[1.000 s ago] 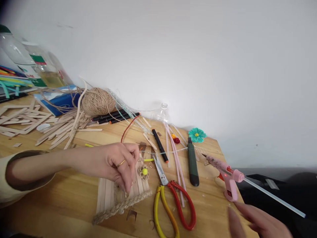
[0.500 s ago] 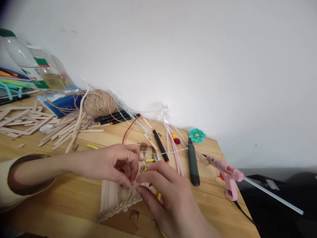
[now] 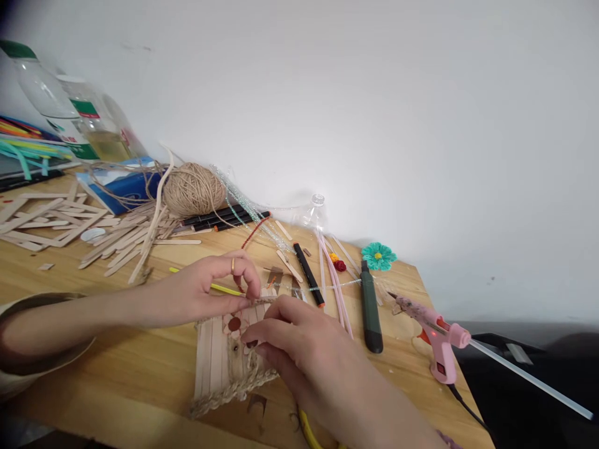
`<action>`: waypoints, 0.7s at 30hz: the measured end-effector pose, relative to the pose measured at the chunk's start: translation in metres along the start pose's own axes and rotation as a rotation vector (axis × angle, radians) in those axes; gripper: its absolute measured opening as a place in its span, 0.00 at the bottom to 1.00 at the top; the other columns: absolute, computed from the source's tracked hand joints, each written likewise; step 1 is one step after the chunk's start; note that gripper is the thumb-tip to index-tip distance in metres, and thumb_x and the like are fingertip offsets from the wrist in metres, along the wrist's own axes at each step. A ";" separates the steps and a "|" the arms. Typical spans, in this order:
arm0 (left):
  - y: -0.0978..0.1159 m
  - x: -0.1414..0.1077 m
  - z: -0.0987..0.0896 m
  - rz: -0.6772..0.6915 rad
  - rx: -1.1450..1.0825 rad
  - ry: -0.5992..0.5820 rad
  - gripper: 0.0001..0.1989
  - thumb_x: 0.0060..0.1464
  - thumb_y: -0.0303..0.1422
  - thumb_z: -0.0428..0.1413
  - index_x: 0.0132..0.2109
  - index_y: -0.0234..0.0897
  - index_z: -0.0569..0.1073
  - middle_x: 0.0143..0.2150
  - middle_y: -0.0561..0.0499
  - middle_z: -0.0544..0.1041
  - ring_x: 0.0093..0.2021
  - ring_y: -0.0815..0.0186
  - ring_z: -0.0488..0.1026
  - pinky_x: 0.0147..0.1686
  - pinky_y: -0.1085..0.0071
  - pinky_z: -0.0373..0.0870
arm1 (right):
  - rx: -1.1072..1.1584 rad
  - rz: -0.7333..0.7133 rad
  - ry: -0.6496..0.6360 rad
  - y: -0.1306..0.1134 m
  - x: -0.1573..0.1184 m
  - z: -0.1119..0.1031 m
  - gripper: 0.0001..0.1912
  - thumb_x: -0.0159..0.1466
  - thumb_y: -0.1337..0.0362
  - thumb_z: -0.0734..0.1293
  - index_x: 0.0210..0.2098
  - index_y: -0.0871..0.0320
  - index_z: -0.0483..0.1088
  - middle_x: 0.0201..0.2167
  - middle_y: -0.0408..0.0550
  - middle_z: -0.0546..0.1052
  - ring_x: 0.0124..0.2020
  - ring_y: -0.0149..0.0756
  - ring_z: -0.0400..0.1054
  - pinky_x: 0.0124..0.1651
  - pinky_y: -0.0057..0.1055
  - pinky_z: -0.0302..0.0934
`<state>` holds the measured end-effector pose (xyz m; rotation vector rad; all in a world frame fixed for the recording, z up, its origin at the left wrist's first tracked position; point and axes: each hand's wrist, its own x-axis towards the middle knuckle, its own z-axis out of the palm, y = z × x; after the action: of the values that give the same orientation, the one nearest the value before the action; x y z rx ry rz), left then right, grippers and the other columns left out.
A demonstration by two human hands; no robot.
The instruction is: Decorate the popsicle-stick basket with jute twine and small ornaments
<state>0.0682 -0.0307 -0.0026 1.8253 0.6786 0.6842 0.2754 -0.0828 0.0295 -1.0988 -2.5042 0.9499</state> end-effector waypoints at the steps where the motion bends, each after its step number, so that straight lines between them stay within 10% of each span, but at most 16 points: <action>1: 0.000 -0.002 0.000 0.001 0.014 0.022 0.01 0.55 0.28 0.53 0.35 0.36 0.69 0.35 0.53 0.71 0.35 0.69 0.70 0.36 0.71 0.69 | -0.002 -0.008 -0.010 0.000 0.001 0.001 0.10 0.67 0.71 0.59 0.41 0.53 0.70 0.39 0.45 0.71 0.39 0.31 0.67 0.40 0.26 0.61; 21: 0.011 -0.038 0.044 0.303 0.510 0.313 0.06 0.49 0.25 0.59 0.28 0.37 0.70 0.27 0.56 0.73 0.30 0.68 0.63 0.31 0.71 0.60 | 0.676 0.642 0.319 -0.014 0.008 0.027 0.04 0.48 0.64 0.70 0.22 0.58 0.74 0.20 0.41 0.74 0.23 0.27 0.65 0.26 0.21 0.58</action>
<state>0.0753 -0.0890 -0.0112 2.3461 0.8450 1.0876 0.2497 -0.0963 0.0181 -1.6409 -1.3957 1.4766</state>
